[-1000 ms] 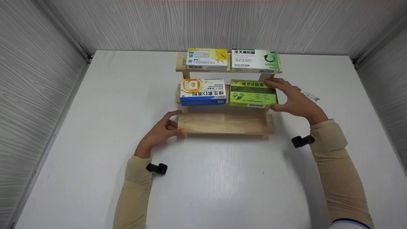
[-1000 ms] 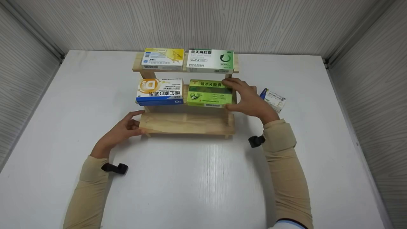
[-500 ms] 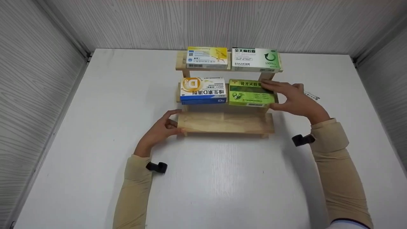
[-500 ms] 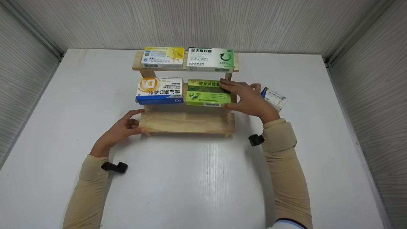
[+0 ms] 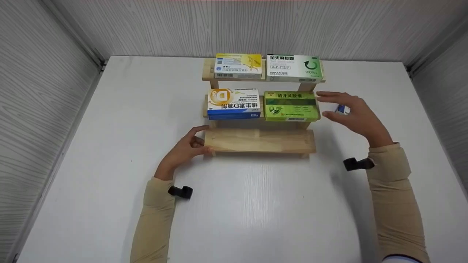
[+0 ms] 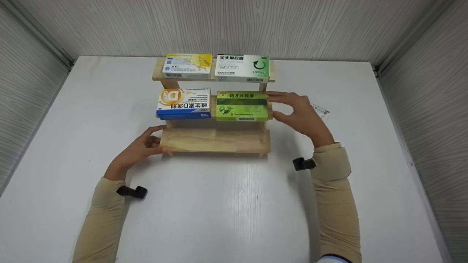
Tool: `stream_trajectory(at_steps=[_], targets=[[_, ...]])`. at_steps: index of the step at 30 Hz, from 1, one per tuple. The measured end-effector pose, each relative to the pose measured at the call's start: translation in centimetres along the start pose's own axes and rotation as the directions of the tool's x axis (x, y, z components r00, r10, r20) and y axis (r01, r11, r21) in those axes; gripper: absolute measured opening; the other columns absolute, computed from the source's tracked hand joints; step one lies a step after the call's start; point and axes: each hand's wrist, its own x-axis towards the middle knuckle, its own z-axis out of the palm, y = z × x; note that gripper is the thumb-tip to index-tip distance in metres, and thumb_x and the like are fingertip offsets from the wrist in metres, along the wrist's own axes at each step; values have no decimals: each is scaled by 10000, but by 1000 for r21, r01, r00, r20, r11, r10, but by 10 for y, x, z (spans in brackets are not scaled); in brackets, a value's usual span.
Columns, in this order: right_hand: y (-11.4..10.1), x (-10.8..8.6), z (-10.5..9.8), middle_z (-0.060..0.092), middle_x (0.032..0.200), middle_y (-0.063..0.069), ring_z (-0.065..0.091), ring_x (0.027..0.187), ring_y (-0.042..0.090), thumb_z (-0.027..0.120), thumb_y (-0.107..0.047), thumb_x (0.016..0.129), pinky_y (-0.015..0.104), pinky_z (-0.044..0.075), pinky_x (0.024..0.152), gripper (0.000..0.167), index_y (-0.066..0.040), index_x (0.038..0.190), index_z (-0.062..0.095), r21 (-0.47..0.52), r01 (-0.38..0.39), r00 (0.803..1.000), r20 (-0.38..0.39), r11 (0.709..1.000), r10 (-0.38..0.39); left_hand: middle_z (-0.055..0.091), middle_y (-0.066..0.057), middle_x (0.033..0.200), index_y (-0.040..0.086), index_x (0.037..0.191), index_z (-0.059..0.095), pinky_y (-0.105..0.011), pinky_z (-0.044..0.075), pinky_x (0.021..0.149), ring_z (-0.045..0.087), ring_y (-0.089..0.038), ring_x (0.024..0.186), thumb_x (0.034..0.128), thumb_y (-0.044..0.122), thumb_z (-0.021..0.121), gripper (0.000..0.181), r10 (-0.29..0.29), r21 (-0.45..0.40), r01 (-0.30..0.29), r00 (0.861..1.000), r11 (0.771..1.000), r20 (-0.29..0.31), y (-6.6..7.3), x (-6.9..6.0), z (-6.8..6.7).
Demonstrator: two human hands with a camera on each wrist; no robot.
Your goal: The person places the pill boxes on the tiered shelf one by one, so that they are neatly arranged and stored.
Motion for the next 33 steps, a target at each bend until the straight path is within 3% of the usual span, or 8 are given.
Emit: stream_trajectory(at_steps=[4,6,9,15,18,25,29,33], targets=[[12,-10,-13,590,1315,-116,474,1192,-47,666,-181,918,269,329,959,377,-193,1292,623,77,-43,990,-129,996,53,576,-150,1168,318,1473,329,-340,388,848,510,-231,999,804,368,781,809,-13,-7,13,1000,1000,-1,0,0,-2],[23,-14,-18,588,1277,-157,479,1124,-78,674,-185,912,233,307,896,386,-201,1294,617,104,-82,980,-173,991,100,571,-156,1179,314,1481,318,-342,385,851,503,-233,1002,815,349,775,809,-21,-8,21,1000,1000,3,1,0,-3],[41,-17,-24,551,1318,-95,474,1133,-34,679,-220,908,227,298,891,453,-227,1346,562,112,-154,965,-196,982,174,563,-166,1195,284,1493,307,-338,384,859,498,-236,1012,833,317,762,803,-30,-3,30,1000,1000,9,9,-5,-4],[74,-20,-28,330,1527,49,334,1353,252,662,-347,910,345,263,977,651,-280,1483,361,96,-306,937,-149,947,317,561,-195,1216,213,1500,306,-324,391,865,510,-245,1030,860,266,738,773,-28,6,28,999,1000,19,30,-19,-4],[88,-22,-28,210,1588,71,243,1406,338,660,-380,905,456,224,1054,750,-264,1527,257,116,-357,922,-115,927,369,557,-200,1228,215,1501,305,-332,392,864,508,-248,1032,864,261,734,769,-29,4,29,999,1000,22,34,-21,-3],[112,-31,-28,30,1630,60,106,1467,360,663,-461,879,609,149,1123,886,-279,1554,119,178,-446,885,-62,877,462,566,-150,1227,328,1477,320,-357,389,884,509,-247,1048,805,394,773,813,-24,18,24,1000,1000,0,1,0,1],[123,-35,-27,-8,1634,64,89,1474,360,654,-515,863,624,177,1110,932,-279,1558,81,179,-504,854,-44,845,518,563,-167,1230,298,1485,317,-348,386,852,503,-242,1031,828,330,764,796,-30,3,30,1000,1000,7,6,-2,1],[133,-37,-25,-27,1628,127,84,1466,408,632,-567,854,636,185,1101,981,-248,1564,36,156,-553,828,-8,819,560,565,-189,1221,233,1490,323,-330,385,829,503,-238,1013,845,264,750,774,-32,-1,32,999,999,15,24,-13,0]])
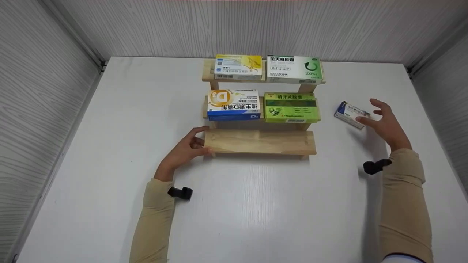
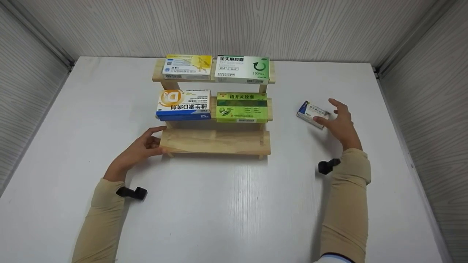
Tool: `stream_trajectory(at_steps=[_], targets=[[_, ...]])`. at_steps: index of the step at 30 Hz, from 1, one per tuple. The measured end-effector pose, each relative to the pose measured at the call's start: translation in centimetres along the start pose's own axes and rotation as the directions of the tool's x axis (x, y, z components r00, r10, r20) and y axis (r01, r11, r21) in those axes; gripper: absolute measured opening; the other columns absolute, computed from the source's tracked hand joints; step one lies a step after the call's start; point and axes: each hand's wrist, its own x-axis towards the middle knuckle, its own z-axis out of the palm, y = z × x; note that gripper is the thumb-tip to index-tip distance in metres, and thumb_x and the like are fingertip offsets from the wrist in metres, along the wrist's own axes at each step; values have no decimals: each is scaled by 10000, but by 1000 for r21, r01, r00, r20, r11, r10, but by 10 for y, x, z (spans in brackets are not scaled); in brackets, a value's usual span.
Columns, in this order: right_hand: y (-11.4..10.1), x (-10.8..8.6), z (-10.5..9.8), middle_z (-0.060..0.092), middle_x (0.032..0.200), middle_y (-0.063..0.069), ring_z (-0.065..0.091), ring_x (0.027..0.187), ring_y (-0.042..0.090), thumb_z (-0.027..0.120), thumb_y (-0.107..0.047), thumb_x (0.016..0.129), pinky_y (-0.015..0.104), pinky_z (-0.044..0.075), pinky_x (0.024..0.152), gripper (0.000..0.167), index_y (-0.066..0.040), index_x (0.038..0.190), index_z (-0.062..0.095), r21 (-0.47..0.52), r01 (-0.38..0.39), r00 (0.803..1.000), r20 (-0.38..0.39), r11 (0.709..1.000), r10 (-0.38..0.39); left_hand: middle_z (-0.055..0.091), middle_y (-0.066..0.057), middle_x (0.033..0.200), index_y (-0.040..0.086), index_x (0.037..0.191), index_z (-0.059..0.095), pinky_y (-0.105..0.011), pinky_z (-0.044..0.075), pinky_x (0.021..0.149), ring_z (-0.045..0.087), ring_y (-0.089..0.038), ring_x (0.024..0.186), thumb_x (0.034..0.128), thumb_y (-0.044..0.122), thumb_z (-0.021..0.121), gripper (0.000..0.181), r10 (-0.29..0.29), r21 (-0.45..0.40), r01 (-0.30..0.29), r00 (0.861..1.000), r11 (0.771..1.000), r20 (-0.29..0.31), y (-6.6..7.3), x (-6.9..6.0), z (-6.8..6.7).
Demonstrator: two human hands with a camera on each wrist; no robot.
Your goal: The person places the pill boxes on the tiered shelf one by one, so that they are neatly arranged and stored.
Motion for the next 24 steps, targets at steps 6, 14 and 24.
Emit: stream_trajectory(at_steps=[6,14,24], targets=[[9,3,2,-43,1622,162,77,1456,444,627,-611,834,651,179,1096,1043,-191,1564,11,-21,-51,997,64,998,52,564,-199,1218,187,1494,315,-309,387,826,511,-235,1018,861,255,733,761,12,17,-12,1000,1000,5,13,-9,0],[13,7,4,9,1583,271,141,1406,488,617,-637,827,650,176,1094,1072,-151,1562,6,-55,-93,987,125,994,99,568,-174,1230,285,1496,305,-338,387,839,509,-240,1019,831,318,763,808,16,4,-16,1000,1000,-10,-20,12,1],[16,8,7,204,1507,291,298,1274,399,580,-567,891,507,314,977,947,-65,1548,118,-111,-44,996,77,993,53,582,-146,1203,317,1467,341,-345,399,858,532,-243,1026,786,402,788,820,25,11,-25,999,1000,-20,-22,14,1]])
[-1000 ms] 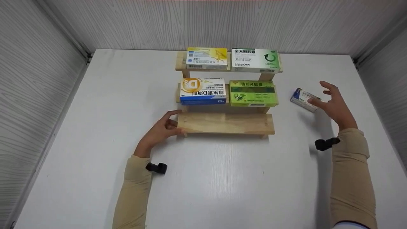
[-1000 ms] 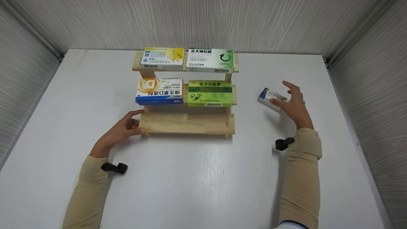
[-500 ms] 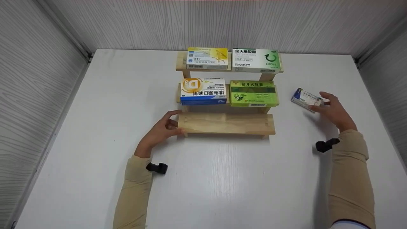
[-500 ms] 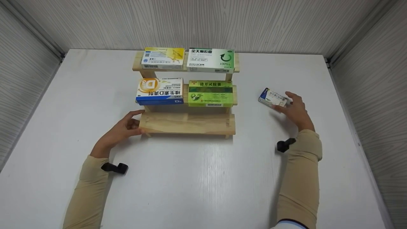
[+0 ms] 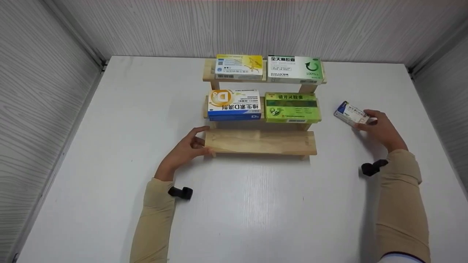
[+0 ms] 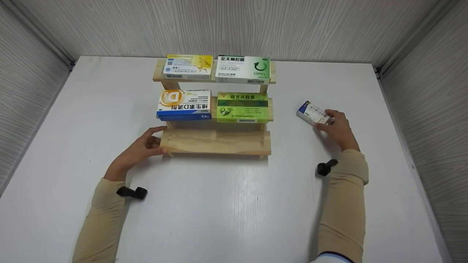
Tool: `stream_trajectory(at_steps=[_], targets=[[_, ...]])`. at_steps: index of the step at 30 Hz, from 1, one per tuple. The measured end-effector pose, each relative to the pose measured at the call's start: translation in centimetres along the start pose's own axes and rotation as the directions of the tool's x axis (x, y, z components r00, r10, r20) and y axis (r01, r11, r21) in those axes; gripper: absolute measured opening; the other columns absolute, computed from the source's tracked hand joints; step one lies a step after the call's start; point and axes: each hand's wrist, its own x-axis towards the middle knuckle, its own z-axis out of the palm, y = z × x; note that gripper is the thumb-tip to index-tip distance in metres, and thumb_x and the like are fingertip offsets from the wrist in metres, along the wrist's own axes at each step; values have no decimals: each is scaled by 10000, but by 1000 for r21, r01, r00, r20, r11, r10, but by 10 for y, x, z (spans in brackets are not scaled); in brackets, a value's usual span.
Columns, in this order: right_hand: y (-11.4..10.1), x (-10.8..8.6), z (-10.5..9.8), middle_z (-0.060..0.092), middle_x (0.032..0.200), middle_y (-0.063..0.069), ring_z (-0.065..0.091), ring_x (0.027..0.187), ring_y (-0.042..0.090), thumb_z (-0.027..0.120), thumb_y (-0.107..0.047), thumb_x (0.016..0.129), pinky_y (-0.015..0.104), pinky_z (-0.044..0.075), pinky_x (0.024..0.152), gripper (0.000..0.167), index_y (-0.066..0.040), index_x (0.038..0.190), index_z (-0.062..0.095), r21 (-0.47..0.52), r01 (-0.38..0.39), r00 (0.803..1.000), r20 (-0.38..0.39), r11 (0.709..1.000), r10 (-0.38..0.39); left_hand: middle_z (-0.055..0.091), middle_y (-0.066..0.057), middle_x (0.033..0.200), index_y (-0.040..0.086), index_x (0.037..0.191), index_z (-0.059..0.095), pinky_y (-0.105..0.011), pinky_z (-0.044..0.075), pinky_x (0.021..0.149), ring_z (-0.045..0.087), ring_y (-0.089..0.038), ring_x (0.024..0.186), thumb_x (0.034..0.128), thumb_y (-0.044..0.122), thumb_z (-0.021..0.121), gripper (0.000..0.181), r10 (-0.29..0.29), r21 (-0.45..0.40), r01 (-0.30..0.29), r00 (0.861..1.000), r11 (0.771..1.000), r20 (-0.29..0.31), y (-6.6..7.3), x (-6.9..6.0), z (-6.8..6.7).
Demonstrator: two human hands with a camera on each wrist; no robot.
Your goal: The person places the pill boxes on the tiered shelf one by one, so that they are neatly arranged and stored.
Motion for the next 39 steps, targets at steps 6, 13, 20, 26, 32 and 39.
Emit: stream_trajectory(at_steps=[6,13,20,26,32,39], targets=[[-1,-6,0,216,1530,245,311,1281,378,573,-539,909,454,336,938,868,-108,1547,171,7,15,999,-41,1000,-15,574,-139,1188,333,1466,336,-346,395,855,519,-244,1023,793,398,781,810,-10,22,10,1000,1000,-5,0,1,0],[-6,-24,-6,267,1519,209,344,1294,387,587,-532,903,362,358,844,810,-144,1530,252,-35,91,992,-87,995,-94,588,-144,1165,320,1465,341,-334,404,831,528,-235,992,808,355,775,788,5,17,-5,1000,1000,-3,0,0,0],[-10,-50,-5,338,1458,160,384,1186,302,618,-429,921,356,315,855,699,-149,1496,335,-93,190,974,-108,977,-199,584,-144,1148,310,1468,338,-338,402,835,529,-232,978,810,331,774,789,15,8,-15,1000,1000,2,0,0,0],[-13,-80,1,424,1315,-2,426,1024,105,671,-251,913,281,304,824,603,-142,1448,416,-115,301,945,-93,947,-312,570,-153,1147,287,1479,328,-335,393,822,507,-229,969,825,308,766,787,4,5,-4,1000,1000,13,6,-3,-1],[-17,-103,9,407,1186,-246,434,974,6,695,-139,890,251,304,794,572,-107,1409,458,-95,435,896,-53,896,-441,566,-156,1145,282,1495,303,-331,393,826,502,-224,971,831,299,765,809,-9,-9,10,1000,1000,20,0,1,0],[-37,-118,26,458,1230,-96,447,953,3,722,-129,865,232,334,777,559,-105,1377,497,-116,490,870,11,864,-492,568,-148,1127,302,1473,333,-336,407,826,515,-225,971,792,381,788,823,14,-26,-14,1000,1000,10,-1,1,0]])
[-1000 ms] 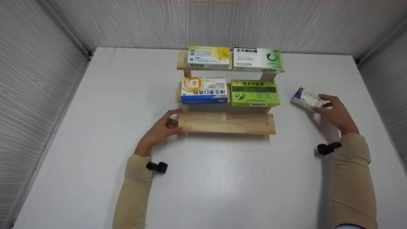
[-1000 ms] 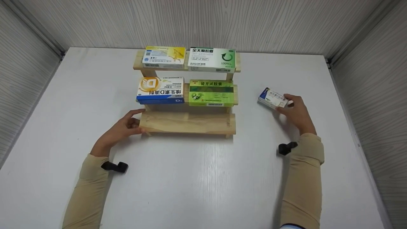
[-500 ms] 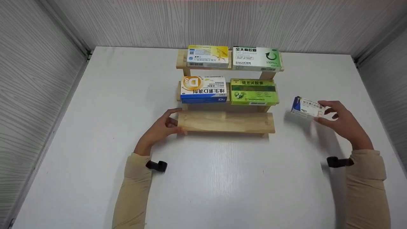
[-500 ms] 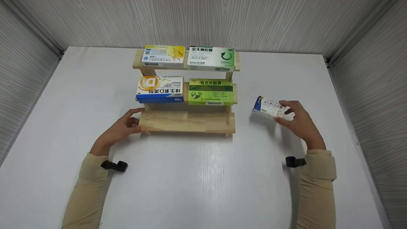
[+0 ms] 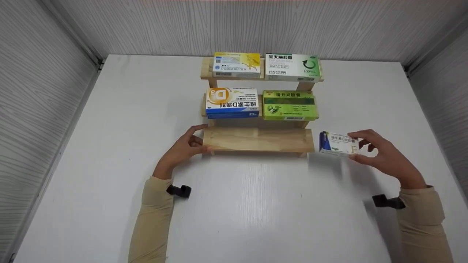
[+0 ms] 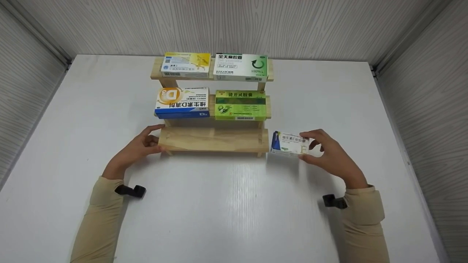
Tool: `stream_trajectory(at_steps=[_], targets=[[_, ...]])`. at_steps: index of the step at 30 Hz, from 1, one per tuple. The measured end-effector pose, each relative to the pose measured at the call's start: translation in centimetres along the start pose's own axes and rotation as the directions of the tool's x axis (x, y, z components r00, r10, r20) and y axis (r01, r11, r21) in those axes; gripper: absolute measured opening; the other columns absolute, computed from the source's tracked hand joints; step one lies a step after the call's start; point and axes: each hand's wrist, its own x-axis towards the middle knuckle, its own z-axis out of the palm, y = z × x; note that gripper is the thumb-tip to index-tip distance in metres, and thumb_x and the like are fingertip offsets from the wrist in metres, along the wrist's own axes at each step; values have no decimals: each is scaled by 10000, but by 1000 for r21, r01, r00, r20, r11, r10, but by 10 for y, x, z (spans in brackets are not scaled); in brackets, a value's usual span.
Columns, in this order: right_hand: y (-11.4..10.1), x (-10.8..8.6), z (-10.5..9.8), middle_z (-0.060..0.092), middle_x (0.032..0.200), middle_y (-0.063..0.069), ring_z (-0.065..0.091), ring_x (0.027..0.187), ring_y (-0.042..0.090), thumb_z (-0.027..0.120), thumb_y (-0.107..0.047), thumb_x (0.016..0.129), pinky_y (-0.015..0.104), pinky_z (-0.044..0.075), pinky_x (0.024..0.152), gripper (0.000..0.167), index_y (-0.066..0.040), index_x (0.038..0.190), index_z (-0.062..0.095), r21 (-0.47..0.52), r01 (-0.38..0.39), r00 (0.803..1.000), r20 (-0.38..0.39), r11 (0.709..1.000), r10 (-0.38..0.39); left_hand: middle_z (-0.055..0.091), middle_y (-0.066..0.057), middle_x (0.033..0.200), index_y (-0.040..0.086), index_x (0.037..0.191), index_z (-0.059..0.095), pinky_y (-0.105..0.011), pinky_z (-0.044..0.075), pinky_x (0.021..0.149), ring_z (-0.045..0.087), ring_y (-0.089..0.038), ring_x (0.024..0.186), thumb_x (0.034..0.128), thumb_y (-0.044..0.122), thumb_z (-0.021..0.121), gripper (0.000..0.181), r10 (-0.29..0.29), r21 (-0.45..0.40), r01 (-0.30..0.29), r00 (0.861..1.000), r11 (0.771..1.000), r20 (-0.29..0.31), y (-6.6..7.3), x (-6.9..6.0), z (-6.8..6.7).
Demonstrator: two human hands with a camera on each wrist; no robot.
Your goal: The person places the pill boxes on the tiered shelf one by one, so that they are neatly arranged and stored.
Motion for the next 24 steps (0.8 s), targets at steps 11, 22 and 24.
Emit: stream_trajectory(at_steps=[11,22,24], targets=[[-43,28,43,525,1216,19,481,959,149,750,-182,843,289,403,756,555,-151,1353,532,64,43,995,91,997,-48,582,-153,1136,300,1471,333,-335,408,830,523,-229,969,813,346,775,794,-2,7,2,1000,1000,-4,1,-1,-1],[-80,69,84,491,1255,81,518,1030,233,758,-207,841,441,470,914,572,-148,1362,530,229,64,979,172,971,-105,582,-147,1136,302,1474,330,-326,409,826,526,-221,969,817,353,770,793,-2,17,2,1000,1000,-5,0,-1,-1],[-85,74,90,486,1261,85,522,1082,239,763,-205,836,481,469,947,581,-157,1366,529,243,73,976,183,967,-119,584,-150,1134,296,1470,340,-327,414,821,530,-221,969,819,331,771,782,2,8,-2,1000,1000,-6,1,-2,-1]])
